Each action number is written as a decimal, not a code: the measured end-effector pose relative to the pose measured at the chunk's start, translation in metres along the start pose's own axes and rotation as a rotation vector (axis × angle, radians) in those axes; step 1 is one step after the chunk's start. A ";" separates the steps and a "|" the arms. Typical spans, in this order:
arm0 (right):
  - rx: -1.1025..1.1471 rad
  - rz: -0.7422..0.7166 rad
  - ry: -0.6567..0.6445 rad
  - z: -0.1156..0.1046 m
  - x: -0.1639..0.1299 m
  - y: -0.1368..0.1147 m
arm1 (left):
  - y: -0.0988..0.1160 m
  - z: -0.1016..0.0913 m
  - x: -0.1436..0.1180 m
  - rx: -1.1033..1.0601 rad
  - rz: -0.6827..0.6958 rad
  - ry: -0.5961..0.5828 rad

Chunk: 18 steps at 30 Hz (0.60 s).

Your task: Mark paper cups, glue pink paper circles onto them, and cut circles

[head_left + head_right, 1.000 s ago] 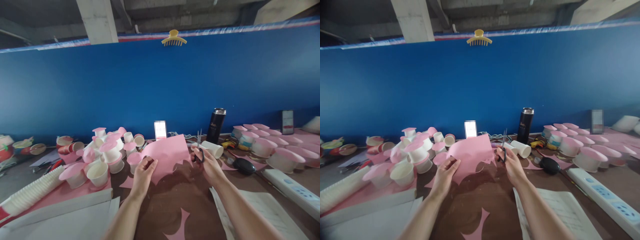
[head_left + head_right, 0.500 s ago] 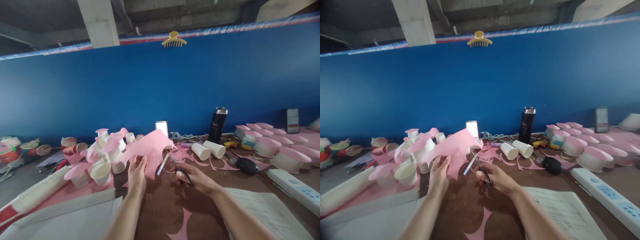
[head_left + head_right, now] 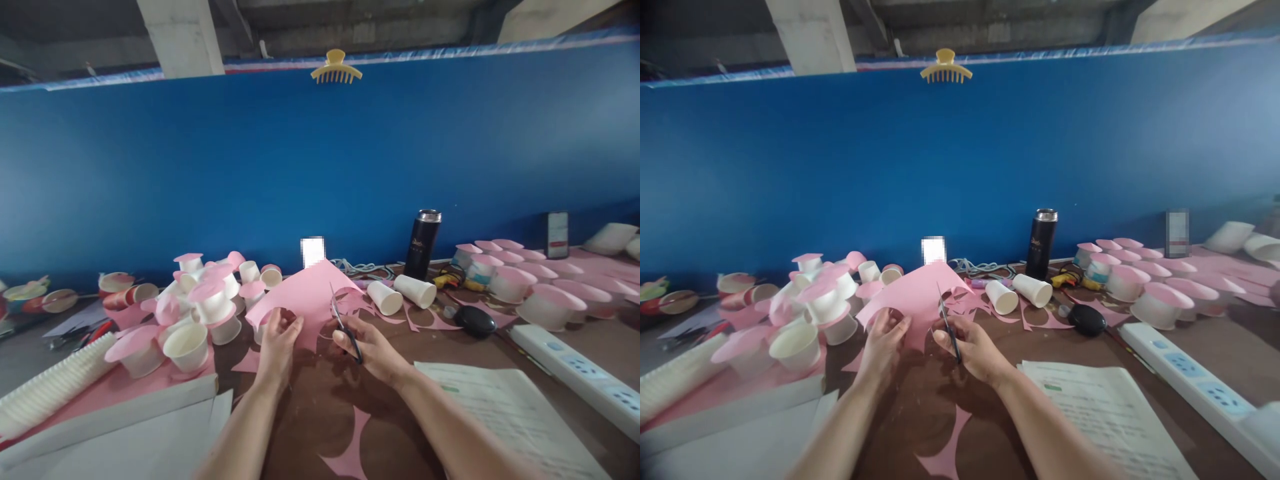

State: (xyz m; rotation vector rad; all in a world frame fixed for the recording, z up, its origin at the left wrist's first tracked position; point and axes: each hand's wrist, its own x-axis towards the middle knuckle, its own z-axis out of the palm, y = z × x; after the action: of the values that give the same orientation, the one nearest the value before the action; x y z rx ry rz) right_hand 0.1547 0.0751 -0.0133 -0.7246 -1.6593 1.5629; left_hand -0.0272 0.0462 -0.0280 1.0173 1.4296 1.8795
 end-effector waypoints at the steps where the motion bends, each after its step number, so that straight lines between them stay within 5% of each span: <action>1: -0.016 -0.001 0.009 0.000 0.000 0.000 | -0.001 0.000 0.000 0.009 -0.014 -0.016; 18: -0.082 -0.002 0.057 -0.002 0.005 0.011 | -0.005 -0.003 0.000 -0.133 -0.118 -0.144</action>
State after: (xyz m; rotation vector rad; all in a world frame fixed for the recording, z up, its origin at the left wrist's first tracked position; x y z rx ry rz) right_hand 0.1531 0.0814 -0.0233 -0.8026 -1.6893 1.4671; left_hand -0.0295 0.0460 -0.0330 0.9617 1.2382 1.7546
